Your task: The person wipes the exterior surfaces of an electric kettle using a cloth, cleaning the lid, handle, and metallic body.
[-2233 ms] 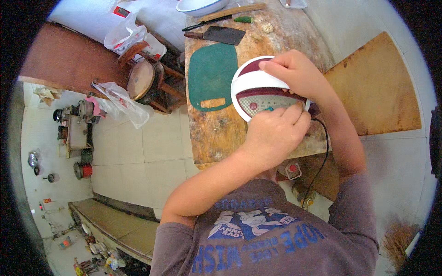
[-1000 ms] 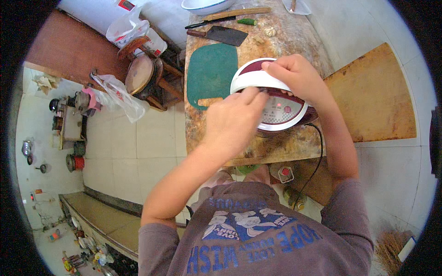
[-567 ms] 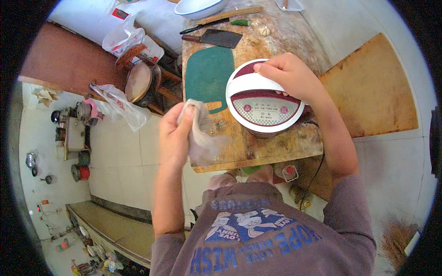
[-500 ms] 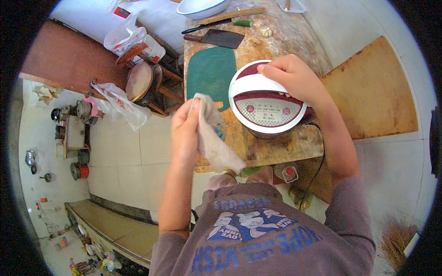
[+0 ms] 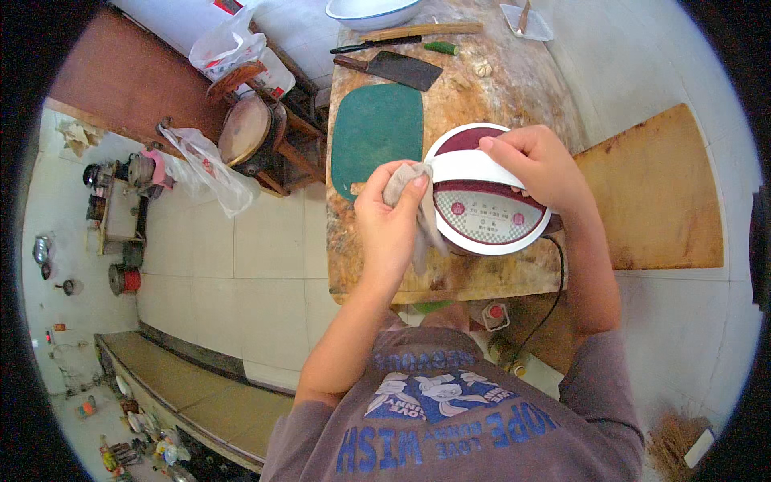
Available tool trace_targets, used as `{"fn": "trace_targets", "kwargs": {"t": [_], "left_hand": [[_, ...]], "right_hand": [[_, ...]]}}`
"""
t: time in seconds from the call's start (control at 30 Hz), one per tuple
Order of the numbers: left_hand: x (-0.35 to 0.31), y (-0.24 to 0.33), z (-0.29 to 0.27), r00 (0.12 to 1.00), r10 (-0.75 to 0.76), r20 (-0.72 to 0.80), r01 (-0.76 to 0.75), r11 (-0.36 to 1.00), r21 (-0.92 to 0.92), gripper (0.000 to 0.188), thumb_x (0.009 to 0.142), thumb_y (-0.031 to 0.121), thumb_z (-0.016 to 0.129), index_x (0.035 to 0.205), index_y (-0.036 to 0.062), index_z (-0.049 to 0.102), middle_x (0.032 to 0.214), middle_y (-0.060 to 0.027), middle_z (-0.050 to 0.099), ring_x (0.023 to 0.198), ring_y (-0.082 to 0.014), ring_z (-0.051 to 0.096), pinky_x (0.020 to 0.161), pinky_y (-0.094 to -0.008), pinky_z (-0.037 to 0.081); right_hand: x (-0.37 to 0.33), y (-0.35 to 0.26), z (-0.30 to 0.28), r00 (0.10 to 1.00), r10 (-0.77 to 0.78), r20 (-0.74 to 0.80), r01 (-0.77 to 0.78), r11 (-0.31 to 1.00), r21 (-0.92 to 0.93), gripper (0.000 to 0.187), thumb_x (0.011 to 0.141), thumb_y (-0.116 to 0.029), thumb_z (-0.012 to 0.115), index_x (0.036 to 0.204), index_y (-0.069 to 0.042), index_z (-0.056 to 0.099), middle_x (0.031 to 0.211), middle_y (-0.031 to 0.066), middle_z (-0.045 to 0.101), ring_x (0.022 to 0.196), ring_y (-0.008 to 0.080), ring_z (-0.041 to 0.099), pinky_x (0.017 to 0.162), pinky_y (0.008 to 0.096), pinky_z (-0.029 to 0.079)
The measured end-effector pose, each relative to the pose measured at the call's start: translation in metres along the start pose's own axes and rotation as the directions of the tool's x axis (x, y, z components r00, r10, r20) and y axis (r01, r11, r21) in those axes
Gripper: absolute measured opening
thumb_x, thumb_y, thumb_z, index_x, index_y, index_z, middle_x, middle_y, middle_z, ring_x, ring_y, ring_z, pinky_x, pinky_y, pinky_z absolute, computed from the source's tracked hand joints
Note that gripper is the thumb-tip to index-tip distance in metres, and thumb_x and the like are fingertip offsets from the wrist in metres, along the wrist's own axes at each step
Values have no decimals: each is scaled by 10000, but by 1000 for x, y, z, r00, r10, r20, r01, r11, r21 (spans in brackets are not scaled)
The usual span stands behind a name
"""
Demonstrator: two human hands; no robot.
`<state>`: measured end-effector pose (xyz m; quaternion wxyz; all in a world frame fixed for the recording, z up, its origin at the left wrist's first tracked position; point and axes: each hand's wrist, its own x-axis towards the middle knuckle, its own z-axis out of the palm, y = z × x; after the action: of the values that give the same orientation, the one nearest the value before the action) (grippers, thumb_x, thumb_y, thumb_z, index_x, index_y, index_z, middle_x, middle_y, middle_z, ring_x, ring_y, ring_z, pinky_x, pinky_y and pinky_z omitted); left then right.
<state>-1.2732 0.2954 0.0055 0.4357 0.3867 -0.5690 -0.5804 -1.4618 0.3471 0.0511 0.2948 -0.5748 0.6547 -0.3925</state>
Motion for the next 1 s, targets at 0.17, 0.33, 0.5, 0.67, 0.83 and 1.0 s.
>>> {"fn": "trace_targets", "kwargs": {"t": [0.17, 0.33, 0.5, 0.67, 0.83, 1.0], "left_hand": [[30, 5, -7, 918, 295, 265, -355, 909, 220, 209, 750, 6, 603, 955, 16, 641, 991, -68, 585, 907, -162, 551, 812, -274, 428], [42, 19, -14, 853, 147, 501, -235, 965, 117, 226, 746, -24, 579, 961, 15, 637, 965, -59, 606, 918, -154, 559, 824, -268, 427], [48, 13, 0, 872, 255, 418, -398, 867, 300, 147, 757, 1, 576, 897, 9, 620, 857, -106, 634, 815, -205, 609, 742, -289, 458], [75, 19, 11, 739, 295, 606, -616, 661, 429, 137, 783, 78, 566, 902, 28, 610, 807, -182, 617, 763, -339, 614, 665, -373, 479], [108, 33, 18, 734, 291, 614, -662, 512, 548, 164, 789, 137, 559, 915, 49, 617, 854, -201, 610, 794, -382, 588, 696, -414, 477], [124, 29, -13, 966, -74, 247, 143, 951, -274, 173, 899, 248, 514, 963, 95, 561, 930, -33, 620, 813, -186, 590, 739, -337, 470]], "right_hand": [[1, 3, 1, 1000, 18, 15, -19, 997, 77, 393, 857, -296, 526, 648, 32, 582, 470, 31, 484, 453, 84, 439, 428, 297, 355], [0, 4, 2, 1000, 1, -18, 0, 998, 61, 376, 852, -279, 537, 648, 34, 578, 458, 48, 471, 442, 88, 426, 419, 303, 347], [1, 1, 2, 1000, -22, -20, 22, 1000, -9, 360, 849, -260, 539, 655, 40, 580, 456, 49, 477, 442, 90, 426, 421, 302, 346], [0, -4, 2, 1000, -13, -24, 13, 1000, 14, 354, 850, -254, 541, 676, 52, 585, 482, 30, 499, 455, 77, 424, 420, 298, 343], [2, -2, -3, 992, 122, -2, -122, 992, 21, 337, 854, -251, 558, 709, 49, 611, 527, -21, 504, 507, 52, 437, 450, 258, 350], [0, -4, -1, 995, 101, -27, -99, 993, 67, 341, 867, -235, 560, 663, 34, 604, 555, -46, 504, 522, 39, 428, 451, 249, 341]]}}
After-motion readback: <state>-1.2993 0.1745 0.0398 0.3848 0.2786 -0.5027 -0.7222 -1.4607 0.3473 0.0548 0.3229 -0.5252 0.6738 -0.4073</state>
